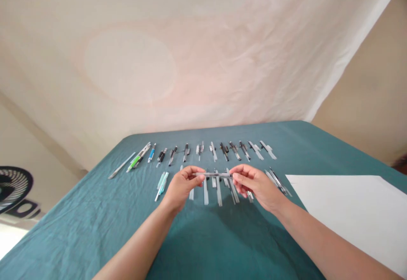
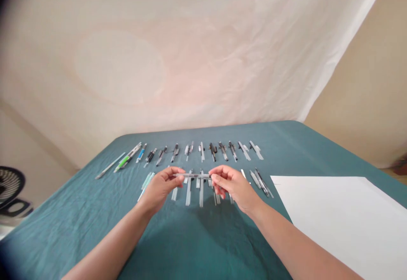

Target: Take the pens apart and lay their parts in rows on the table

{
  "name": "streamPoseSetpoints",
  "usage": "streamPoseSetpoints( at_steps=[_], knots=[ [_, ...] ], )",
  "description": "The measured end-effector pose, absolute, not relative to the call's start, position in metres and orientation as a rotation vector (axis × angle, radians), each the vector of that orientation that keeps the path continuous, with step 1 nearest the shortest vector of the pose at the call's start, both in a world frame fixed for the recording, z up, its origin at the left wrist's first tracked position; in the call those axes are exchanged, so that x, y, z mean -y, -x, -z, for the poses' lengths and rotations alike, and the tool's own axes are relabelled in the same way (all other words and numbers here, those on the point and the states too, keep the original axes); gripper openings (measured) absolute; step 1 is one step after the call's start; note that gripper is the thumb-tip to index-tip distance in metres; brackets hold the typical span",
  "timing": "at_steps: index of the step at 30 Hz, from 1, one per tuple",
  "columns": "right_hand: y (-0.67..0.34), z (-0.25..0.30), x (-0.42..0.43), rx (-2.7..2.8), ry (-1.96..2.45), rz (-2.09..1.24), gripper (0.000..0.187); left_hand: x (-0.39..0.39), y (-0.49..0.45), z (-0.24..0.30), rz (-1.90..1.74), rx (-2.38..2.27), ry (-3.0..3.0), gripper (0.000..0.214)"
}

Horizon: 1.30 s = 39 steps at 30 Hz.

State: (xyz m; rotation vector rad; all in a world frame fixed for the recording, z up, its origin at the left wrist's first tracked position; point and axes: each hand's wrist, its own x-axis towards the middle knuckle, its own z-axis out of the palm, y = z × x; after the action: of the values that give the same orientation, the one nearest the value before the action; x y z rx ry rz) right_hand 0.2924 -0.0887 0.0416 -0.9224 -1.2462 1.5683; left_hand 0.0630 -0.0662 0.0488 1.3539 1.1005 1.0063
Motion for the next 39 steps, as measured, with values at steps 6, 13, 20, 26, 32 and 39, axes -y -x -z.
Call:
streamPoseSetpoints(
  at_steps=[6, 13, 20, 26, 32, 39],
  knots=[
    [-0.280, -0.038, 0.100, 1.381, 0.845, -1.970, 0.038, 0.075, -0.068, -0.046, -1.056, -0.859, -1.197, 0.023],
    [-0.274, -0.044, 0.109, 1.311, 0.752, -2.292, 0.036, 0.092, -0.088, -0.048, -1.029, -0.563, -0.873, 0.031],
    [-0.277, -0.043, 0.106, 1.315, 0.779, -2.249, 0.033, 0.092, -0.090, -0.047, -1.107, -0.561, -0.863, 0.016],
    [-0.271, -0.034, 0.108, 1.606, 0.972, -1.785, 0.034, 0.090, -0.092, -0.039, -1.183, -0.734, -0.866, 0.019],
    [-0.270, -0.037, 0.105, 1.837, 1.107, -1.195, 0.034, 0.083, -0.086, -0.033, -1.232, -0.865, -0.910, 0.021],
    [-0.284, -0.039, 0.100, 1.362, 0.947, -1.991, 0.038, 0.077, -0.075, -0.039, -1.111, -0.822, -1.121, 0.031]
  ],
)
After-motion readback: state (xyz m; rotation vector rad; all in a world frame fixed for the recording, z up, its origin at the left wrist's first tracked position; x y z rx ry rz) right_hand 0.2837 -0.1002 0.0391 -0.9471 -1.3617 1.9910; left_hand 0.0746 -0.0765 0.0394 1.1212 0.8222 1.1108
